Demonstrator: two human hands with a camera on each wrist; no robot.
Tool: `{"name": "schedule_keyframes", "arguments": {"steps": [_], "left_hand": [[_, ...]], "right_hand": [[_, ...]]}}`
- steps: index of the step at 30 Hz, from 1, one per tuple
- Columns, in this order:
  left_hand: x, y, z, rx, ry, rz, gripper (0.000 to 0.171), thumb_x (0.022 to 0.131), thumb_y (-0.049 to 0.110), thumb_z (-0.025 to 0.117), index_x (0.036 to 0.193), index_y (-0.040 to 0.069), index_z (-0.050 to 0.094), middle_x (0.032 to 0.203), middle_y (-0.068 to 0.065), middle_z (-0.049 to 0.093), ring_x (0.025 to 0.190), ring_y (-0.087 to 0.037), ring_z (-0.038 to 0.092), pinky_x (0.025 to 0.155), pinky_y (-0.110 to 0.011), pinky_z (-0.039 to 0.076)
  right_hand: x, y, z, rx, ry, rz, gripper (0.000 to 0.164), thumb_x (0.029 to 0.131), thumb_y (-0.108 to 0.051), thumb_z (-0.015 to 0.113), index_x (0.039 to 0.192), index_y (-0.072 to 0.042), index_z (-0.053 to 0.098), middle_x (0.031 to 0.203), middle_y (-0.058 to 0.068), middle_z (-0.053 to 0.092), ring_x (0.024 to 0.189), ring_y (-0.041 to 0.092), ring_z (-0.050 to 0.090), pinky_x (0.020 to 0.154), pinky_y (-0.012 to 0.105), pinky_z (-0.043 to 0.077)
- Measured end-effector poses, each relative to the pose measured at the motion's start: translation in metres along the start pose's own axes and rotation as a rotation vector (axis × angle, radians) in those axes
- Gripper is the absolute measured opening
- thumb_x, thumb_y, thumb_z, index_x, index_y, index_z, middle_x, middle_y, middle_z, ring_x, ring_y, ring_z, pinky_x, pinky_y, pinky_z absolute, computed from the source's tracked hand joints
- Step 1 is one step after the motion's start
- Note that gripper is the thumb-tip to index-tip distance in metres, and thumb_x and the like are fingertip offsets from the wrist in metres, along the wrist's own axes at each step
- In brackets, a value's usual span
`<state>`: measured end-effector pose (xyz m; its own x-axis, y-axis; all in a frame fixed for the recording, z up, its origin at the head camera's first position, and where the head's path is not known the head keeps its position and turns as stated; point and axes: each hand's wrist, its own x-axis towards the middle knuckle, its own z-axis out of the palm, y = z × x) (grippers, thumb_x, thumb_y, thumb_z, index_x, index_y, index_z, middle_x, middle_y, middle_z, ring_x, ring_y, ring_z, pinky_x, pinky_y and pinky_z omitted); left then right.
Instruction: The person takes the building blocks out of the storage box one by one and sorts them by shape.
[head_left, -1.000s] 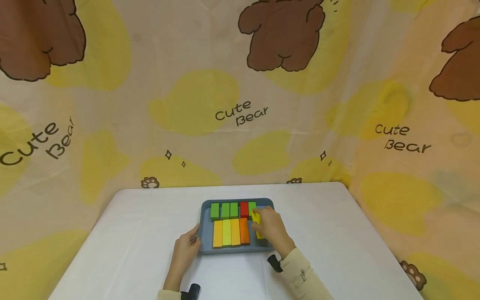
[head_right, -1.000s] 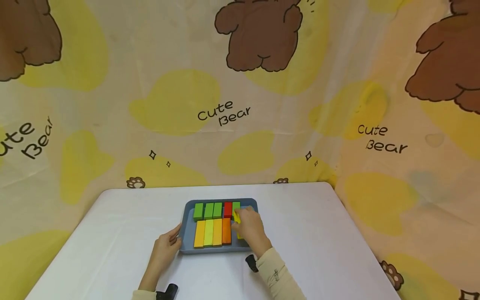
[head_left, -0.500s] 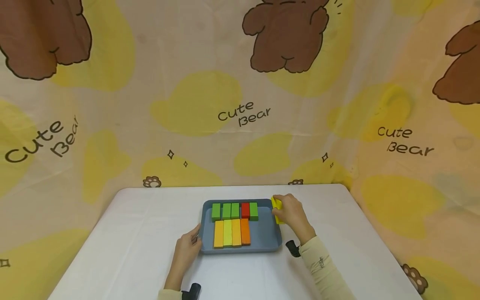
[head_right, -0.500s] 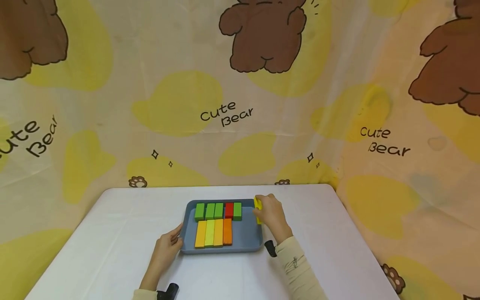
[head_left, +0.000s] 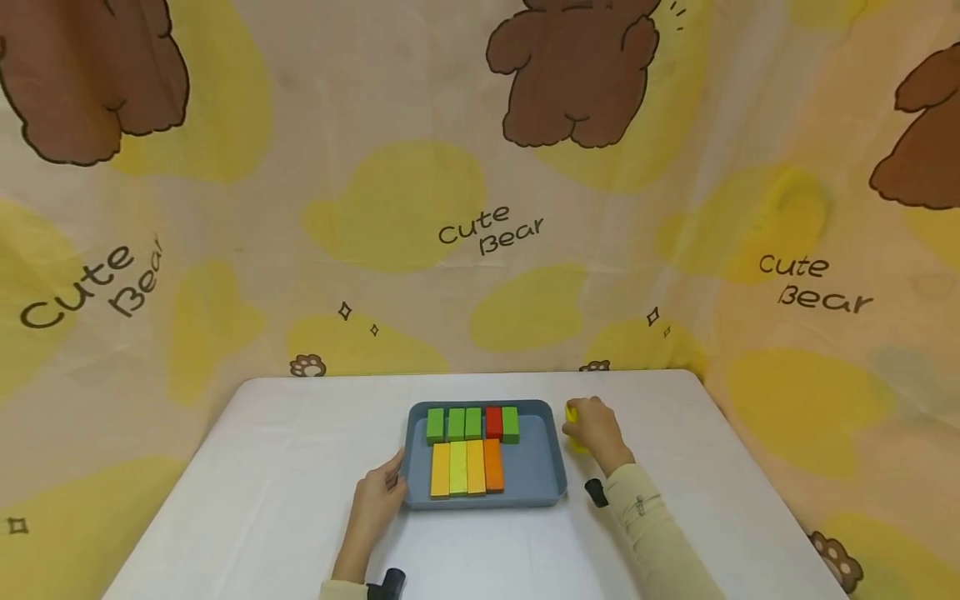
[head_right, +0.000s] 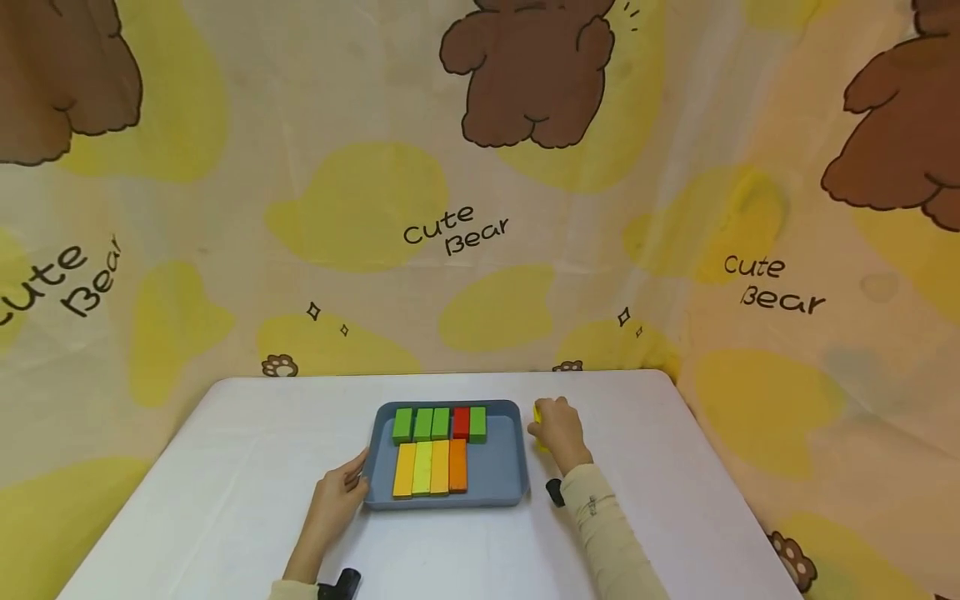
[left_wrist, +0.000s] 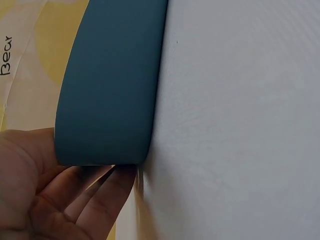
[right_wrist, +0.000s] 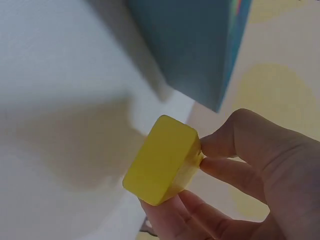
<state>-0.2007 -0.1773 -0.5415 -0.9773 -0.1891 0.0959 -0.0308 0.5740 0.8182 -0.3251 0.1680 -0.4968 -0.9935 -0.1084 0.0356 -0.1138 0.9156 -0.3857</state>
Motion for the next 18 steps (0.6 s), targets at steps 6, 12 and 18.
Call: {"name": "schedule_keyframes", "arguments": {"steps": [6, 12, 18], "left_hand": [[-0.003, -0.004, 0.002, 0.015, -0.008, -0.013, 0.049, 0.088, 0.001, 0.057, 0.136, -0.003, 0.054, 0.135, -0.024, 0.056, 0.117, -0.038, 0.062, 0.090, -0.036, 0.058], [-0.001, -0.003, 0.003, 0.007, 0.005, 0.011, 0.050, 0.087, -0.002, 0.056, 0.137, -0.003, 0.053, 0.135, -0.022, 0.057, 0.119, -0.036, 0.062, 0.093, -0.039, 0.057], [0.000, -0.001, 0.002, 0.013, 0.017, 0.002, 0.049, 0.088, 0.000, 0.055, 0.138, -0.001, 0.053, 0.135, -0.021, 0.057, 0.120, -0.036, 0.061, 0.095, -0.041, 0.055]], "right_hand": [[-0.002, 0.011, 0.024, -0.066, -0.001, -0.024, 0.031, 0.080, -0.012, 0.073, 0.109, 0.000, 0.069, 0.089, 0.019, 0.061, 0.076, 0.032, 0.058, 0.068, 0.045, 0.055], [-0.004, 0.010, 0.028, -0.089, 0.063, -0.050, 0.028, 0.080, -0.008, 0.070, 0.106, 0.002, 0.070, 0.086, 0.020, 0.059, 0.075, 0.035, 0.058, 0.068, 0.048, 0.053], [-0.002, 0.009, 0.026, -0.089, 0.062, -0.058, 0.033, 0.081, -0.008, 0.069, 0.112, 0.002, 0.069, 0.091, 0.023, 0.060, 0.079, 0.039, 0.060, 0.071, 0.050, 0.055]]}}
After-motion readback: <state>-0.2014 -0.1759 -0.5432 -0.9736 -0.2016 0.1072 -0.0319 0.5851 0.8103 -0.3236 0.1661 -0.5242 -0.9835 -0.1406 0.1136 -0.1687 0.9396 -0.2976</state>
